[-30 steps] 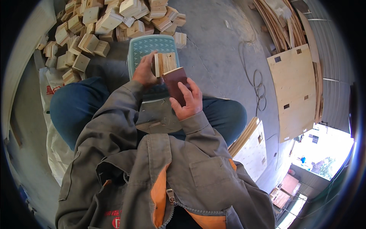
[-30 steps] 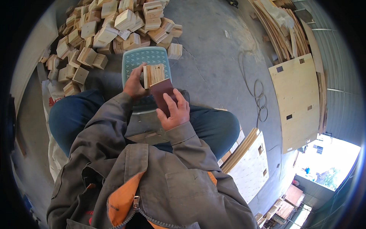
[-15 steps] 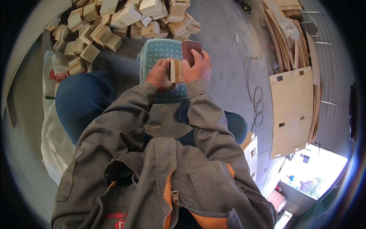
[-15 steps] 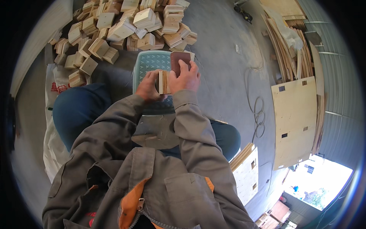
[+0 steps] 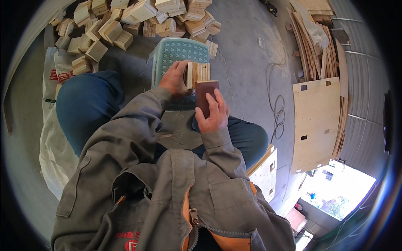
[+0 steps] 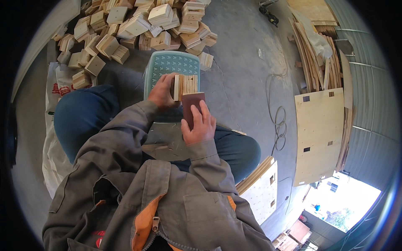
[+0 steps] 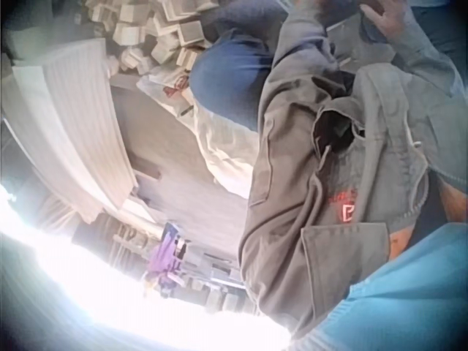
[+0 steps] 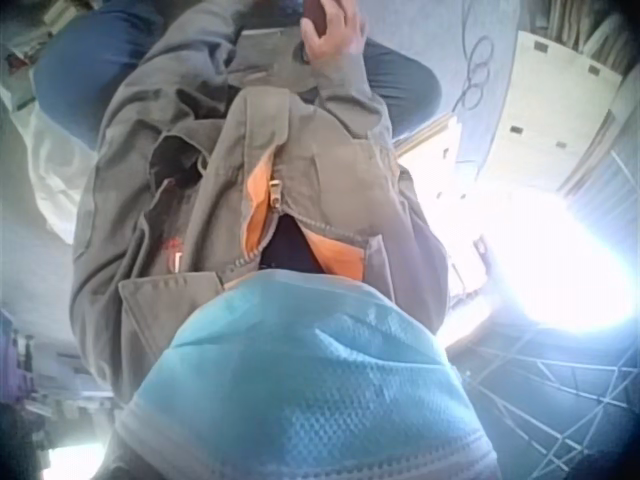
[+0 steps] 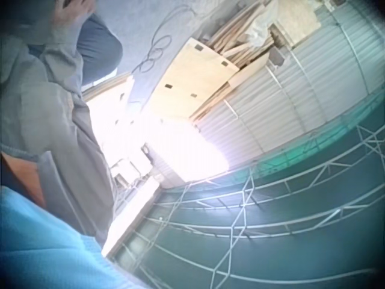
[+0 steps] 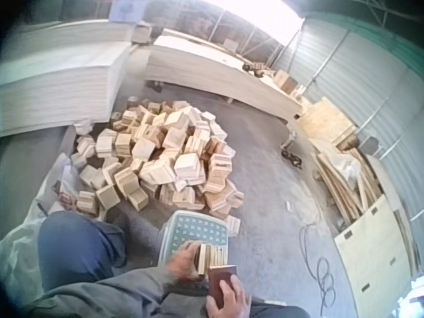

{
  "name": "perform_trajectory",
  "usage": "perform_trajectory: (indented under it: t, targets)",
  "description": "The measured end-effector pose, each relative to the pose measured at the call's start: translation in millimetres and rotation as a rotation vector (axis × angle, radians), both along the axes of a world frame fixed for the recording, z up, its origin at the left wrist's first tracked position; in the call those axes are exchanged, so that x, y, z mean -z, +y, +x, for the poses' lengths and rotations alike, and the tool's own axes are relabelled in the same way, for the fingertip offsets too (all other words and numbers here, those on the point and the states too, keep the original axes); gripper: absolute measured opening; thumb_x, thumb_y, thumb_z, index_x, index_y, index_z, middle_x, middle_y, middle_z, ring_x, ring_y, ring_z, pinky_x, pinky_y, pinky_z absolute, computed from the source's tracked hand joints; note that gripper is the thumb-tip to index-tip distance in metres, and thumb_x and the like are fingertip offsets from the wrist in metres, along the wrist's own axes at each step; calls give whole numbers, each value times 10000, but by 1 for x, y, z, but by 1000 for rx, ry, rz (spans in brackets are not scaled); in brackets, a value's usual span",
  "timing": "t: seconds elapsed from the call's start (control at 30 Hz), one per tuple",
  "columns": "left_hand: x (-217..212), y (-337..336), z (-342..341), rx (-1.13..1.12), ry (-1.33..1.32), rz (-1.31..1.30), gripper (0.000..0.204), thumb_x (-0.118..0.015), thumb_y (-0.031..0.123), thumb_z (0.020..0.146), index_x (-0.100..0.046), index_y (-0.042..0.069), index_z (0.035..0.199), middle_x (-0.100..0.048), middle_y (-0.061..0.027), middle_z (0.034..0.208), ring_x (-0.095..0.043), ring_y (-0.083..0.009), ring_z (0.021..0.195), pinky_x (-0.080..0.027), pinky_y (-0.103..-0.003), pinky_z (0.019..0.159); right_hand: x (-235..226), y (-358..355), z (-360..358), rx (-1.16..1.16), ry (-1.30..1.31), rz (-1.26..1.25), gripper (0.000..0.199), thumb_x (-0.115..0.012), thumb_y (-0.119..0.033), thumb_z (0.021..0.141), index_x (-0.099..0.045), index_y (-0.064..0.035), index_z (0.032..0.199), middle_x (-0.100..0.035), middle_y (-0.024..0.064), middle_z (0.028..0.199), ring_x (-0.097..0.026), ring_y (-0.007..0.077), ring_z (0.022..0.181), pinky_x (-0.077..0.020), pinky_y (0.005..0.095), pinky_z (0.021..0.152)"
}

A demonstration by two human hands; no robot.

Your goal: The person sits on the floor and sands small wooden blocks one by one using a sanding block. They repeatedly pick up a block, sand its surfaces, and place it into a growing stack nearby.

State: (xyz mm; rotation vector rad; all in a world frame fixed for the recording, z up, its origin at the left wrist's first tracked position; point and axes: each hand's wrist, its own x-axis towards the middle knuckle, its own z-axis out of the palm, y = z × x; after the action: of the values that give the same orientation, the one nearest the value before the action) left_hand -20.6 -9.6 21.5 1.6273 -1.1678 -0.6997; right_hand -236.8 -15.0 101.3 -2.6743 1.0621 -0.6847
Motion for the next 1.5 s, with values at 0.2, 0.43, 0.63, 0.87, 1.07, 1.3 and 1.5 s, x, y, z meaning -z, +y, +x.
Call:
perform_trajectory:
  t: [0.2, 0.43, 0.63, 0.87, 1.07, 1.3, 1.5]
  targets:
    - [6, -1, 2, 6, -7, -19, 968, -947, 208, 618, -487, 112, 1464, -554, -195, 1386, -552, -410, 1317, -498, -461, 1112, 6, -65, 63, 81, 50, -13, 609, -813, -226, 811, -653, -159, 1395, -554, 86, 1564, -617, 396, 1173, -501, 509, 1031]
    - [9, -6, -4, -30, -35, -47, 980, -964, 199, 585, -506, 134, 1448, -570, -190, 1381, -571, -425, 1303, -509, -472, 1098, 2, -102, 95, 140, 75, -23, 598, -774, -225, 842, -652, -155, 1423, -553, 89, 1557, -586, 393, 1230, -495, 498, 1061]
    - [10, -3, -3, -59, -13, -99, 887, -938, 310, 684, -523, 128, 1447, -573, -205, 1379, -575, -432, 1293, -507, -492, 1087, -7, -23, 40, -18, 69, 39, 597, -784, -209, 827, -679, -118, 1408, -533, 145, 1572, -589, 401, 1188, -487, 499, 1049]
    - [10, -3, -4, -48, -11, -80, 857, -909, 310, 730, -510, 102, 1460, -568, -212, 1388, -573, -431, 1299, -497, -490, 1098, -9, 0, 27, -43, 61, 62, 631, -805, -180, 805, -669, -105, 1416, -554, 161, 1546, -594, 389, 1229, -476, 486, 1054]
    - [21, -2, -2, -51, -10, -93, 968, -951, 290, 650, -489, 112, 1482, -554, -196, 1413, -562, -431, 1306, -493, -488, 1104, 1, -73, 97, 74, 71, 52, 556, -774, -234, 844, -698, -151, 1388, -562, 99, 1555, -595, 391, 1207, -494, 492, 1066]
    - [1, -1, -1, -5, -7, -10, 994, -955, 234, 623, -479, 91, 1483, -554, -211, 1395, -544, -428, 1327, -476, -471, 1136, -5, -84, 104, 112, 142, 30, 551, -751, -285, 880, -685, -145, 1408, -545, 119, 1564, -587, 407, 1218, -491, 497, 1066]
    - [6, -1, -2, -58, -9, -45, 835, -905, 325, 744, -515, 122, 1454, -567, -207, 1378, -578, -439, 1279, -500, -501, 1088, -8, -4, 33, -55, 80, 45, 611, -791, -228, 832, -673, -102, 1418, -527, 172, 1565, -602, 400, 1174, -493, 500, 1026]
